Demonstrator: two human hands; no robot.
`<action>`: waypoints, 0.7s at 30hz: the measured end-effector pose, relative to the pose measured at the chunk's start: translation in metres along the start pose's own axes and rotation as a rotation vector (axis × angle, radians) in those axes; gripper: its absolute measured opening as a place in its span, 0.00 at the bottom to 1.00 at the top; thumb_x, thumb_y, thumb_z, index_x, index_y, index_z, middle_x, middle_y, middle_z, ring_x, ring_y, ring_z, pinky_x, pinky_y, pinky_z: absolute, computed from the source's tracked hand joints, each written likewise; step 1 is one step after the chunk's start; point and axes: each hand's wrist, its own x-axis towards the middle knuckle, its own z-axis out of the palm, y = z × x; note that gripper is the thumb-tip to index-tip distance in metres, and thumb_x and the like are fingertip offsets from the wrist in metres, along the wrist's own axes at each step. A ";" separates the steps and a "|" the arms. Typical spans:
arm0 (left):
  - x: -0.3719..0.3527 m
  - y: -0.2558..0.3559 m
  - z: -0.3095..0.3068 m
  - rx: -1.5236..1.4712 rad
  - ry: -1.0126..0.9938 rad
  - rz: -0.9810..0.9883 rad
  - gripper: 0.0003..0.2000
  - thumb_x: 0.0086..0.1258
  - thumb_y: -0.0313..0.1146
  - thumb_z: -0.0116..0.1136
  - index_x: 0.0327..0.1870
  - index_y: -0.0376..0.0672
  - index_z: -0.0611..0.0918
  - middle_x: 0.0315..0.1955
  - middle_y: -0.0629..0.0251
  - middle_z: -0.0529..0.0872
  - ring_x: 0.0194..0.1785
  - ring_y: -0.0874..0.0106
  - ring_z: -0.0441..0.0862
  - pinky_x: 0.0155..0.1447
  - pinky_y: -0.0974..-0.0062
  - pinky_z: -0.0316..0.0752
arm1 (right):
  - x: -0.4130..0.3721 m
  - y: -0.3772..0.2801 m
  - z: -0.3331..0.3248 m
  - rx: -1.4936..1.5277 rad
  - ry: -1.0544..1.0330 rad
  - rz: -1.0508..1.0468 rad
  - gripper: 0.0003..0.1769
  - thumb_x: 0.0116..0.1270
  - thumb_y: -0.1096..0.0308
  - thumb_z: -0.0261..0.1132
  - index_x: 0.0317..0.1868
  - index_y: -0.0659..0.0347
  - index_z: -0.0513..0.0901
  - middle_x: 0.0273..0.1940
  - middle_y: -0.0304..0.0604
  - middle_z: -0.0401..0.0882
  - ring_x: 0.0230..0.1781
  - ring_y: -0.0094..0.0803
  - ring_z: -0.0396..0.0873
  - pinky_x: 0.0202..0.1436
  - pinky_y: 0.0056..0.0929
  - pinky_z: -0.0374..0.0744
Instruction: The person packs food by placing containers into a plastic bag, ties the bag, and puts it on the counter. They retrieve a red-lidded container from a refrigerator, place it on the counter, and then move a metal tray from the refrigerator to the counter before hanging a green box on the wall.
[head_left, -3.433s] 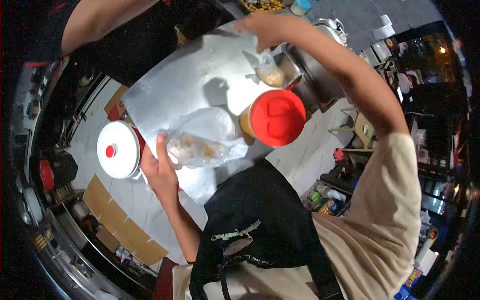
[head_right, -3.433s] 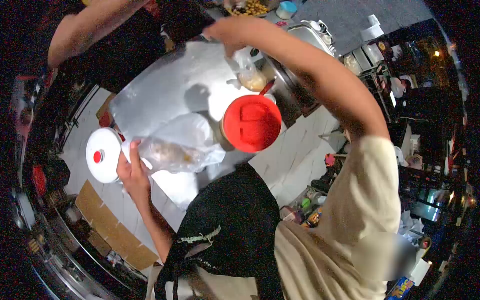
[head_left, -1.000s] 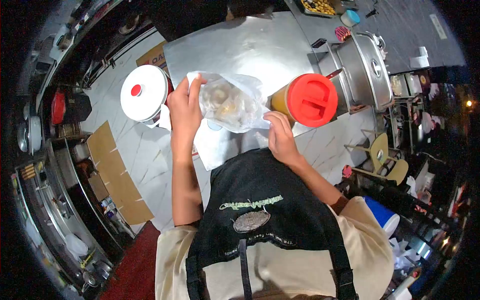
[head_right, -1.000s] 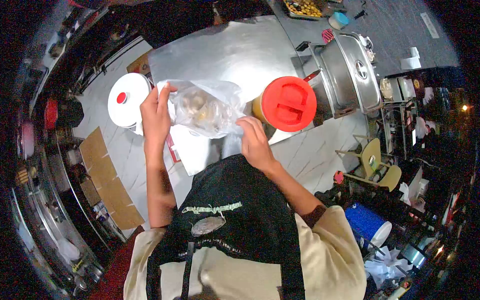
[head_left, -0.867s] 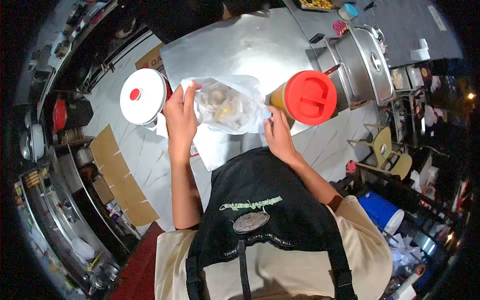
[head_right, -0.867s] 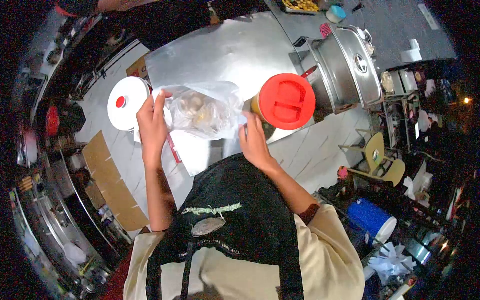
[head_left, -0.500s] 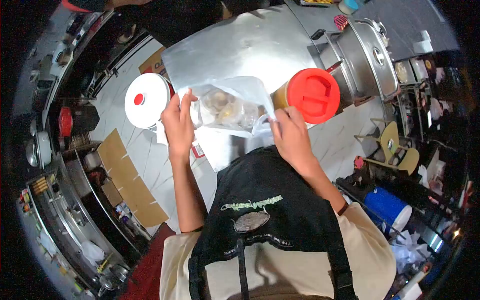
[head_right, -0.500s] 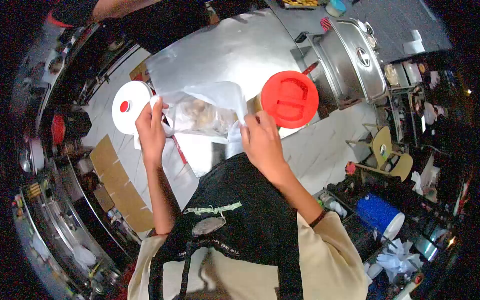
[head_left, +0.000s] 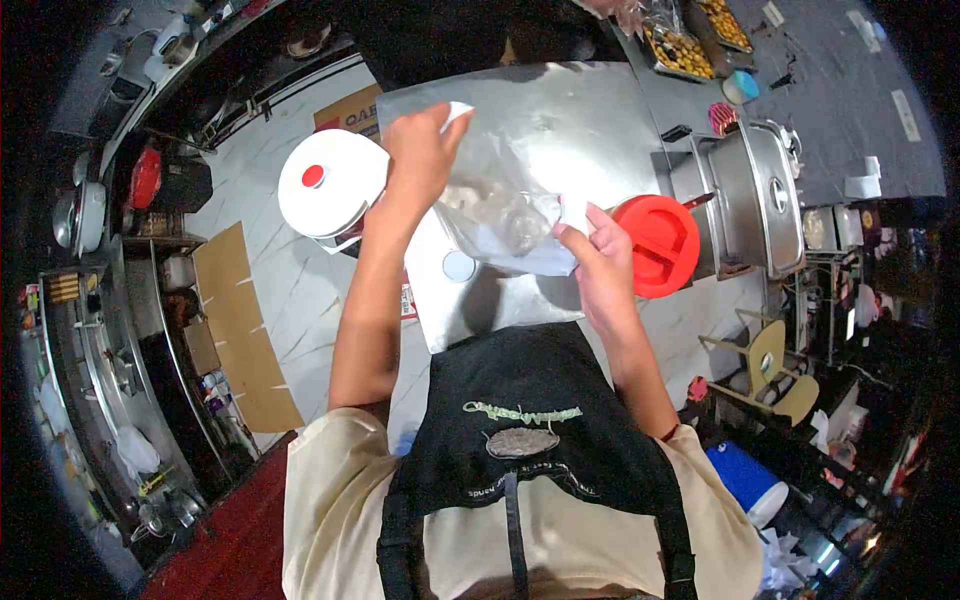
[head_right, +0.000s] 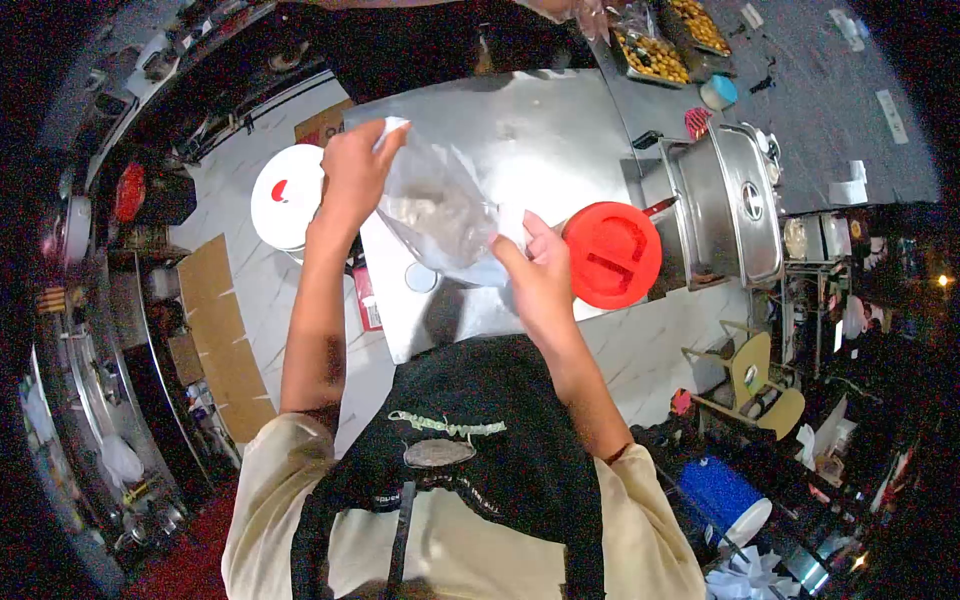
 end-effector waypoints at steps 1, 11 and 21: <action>0.000 0.000 0.002 -0.068 -0.030 -0.020 0.18 0.76 0.46 0.63 0.38 0.36 0.88 0.31 0.43 0.87 0.37 0.45 0.86 0.43 0.55 0.78 | 0.001 0.006 -0.003 -0.052 0.000 -0.029 0.14 0.73 0.75 0.65 0.57 0.69 0.80 0.47 0.43 0.88 0.45 0.26 0.85 0.52 0.28 0.80; -0.015 -0.020 -0.026 0.048 -0.007 0.040 0.11 0.59 0.32 0.67 0.40 0.38 0.82 0.31 0.48 0.88 0.38 0.44 0.86 0.46 0.51 0.80 | -0.046 -0.039 -0.028 -1.100 -0.019 -0.327 0.13 0.75 0.74 0.61 0.56 0.69 0.75 0.40 0.57 0.80 0.41 0.50 0.83 0.46 0.45 0.80; 0.037 0.042 0.011 0.086 -0.054 -0.052 0.18 0.70 0.35 0.67 0.51 0.34 0.74 0.37 0.39 0.88 0.42 0.41 0.87 0.48 0.53 0.81 | -0.035 -0.052 -0.036 -1.503 -0.651 -0.629 0.19 0.80 0.57 0.58 0.44 0.68 0.80 0.41 0.57 0.80 0.42 0.58 0.81 0.49 0.53 0.79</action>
